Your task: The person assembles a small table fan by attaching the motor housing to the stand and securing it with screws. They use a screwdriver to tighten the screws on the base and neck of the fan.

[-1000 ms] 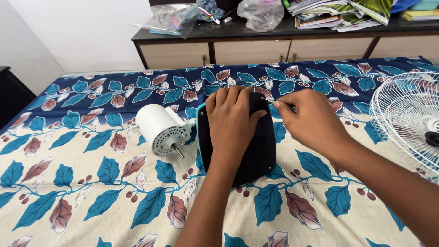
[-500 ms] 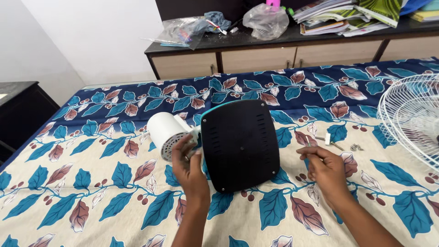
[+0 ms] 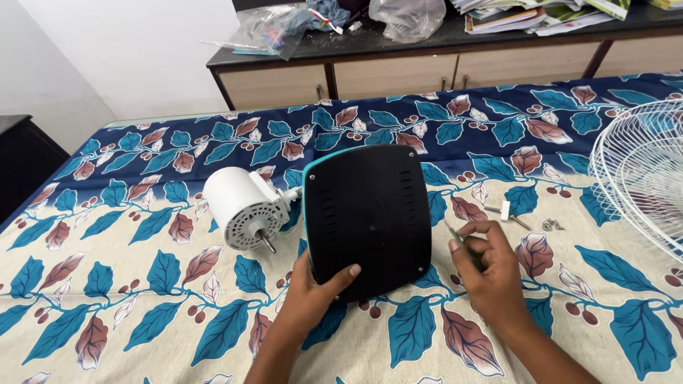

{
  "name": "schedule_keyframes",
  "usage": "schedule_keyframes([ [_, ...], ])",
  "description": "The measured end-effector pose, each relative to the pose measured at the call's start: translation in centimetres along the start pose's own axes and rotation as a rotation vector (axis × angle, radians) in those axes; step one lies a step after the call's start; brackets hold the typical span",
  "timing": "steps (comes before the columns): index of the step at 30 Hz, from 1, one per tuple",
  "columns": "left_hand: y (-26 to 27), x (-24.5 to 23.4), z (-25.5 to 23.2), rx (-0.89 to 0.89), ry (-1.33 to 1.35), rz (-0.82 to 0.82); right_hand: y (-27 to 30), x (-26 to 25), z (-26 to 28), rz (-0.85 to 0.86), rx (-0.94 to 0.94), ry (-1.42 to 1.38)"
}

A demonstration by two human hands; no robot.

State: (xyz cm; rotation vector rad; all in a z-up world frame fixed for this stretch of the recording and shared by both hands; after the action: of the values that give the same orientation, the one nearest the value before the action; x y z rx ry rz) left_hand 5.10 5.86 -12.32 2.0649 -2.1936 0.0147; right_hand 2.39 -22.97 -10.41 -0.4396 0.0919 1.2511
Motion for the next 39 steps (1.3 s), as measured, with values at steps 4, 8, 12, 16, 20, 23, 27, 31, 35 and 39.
schedule_keyframes([
  [4, 1.4, 2.1, -2.7, 0.193, 0.199, 0.061, -0.6, -1.2, -0.9, -0.089, 0.041, 0.0],
  [8, 3.6, 3.0, -4.7, 0.334, -0.1, -0.043, -1.0, -1.5, -1.8, -0.081, 0.079, -0.077],
  [12, 3.9, 3.5, -4.5, 0.295, -0.142, -0.081, -0.7, -1.0, -0.8, -0.004, -0.01, -0.048],
  [16, 3.8, 4.1, -3.4, 0.264, 0.134, -0.039, -0.1, -0.3, 0.9, 0.043, -0.079, 0.032],
  [20, 3.4, 3.3, -1.3, 0.117, 0.249, -0.144, 0.5, -0.1, 1.8, -0.02, -0.041, 0.048],
  [23, 2.8, 2.3, -1.7, 0.167, 0.287, -0.18, 1.0, -0.8, 3.3, -0.116, -0.169, 0.191],
  [27, 1.6, 1.7, 0.1, -0.05, 0.588, -0.198, 2.0, -0.5, 5.0, -0.125, -0.34, 0.322],
  [31, 1.3, 2.4, -0.4, -0.017, 0.82, -0.057, 3.8, 2.3, 6.2, 0.079, -0.437, 0.373],
  [35, 1.3, 3.3, -0.5, 0.006, 0.818, 0.033, 6.0, 5.7, 7.9, 0.231, -0.623, 0.408],
  [39, 1.1, 3.7, 0.1, -0.042, 0.751, 0.042, 6.5, 5.6, 8.7, 0.172, -0.732, 0.481],
])
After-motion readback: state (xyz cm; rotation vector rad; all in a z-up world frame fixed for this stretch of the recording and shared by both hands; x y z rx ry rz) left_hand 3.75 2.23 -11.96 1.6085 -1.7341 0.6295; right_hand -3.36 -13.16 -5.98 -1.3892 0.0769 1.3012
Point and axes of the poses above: each hand's wrist, its own y-axis away from the middle knuckle, its own x-axis out of the palm, z = x × y, the point moved 9 cm from there along -y, towards the middle knuckle, and after that the axes turned 15 degrees about y, right-handed, at the moved point
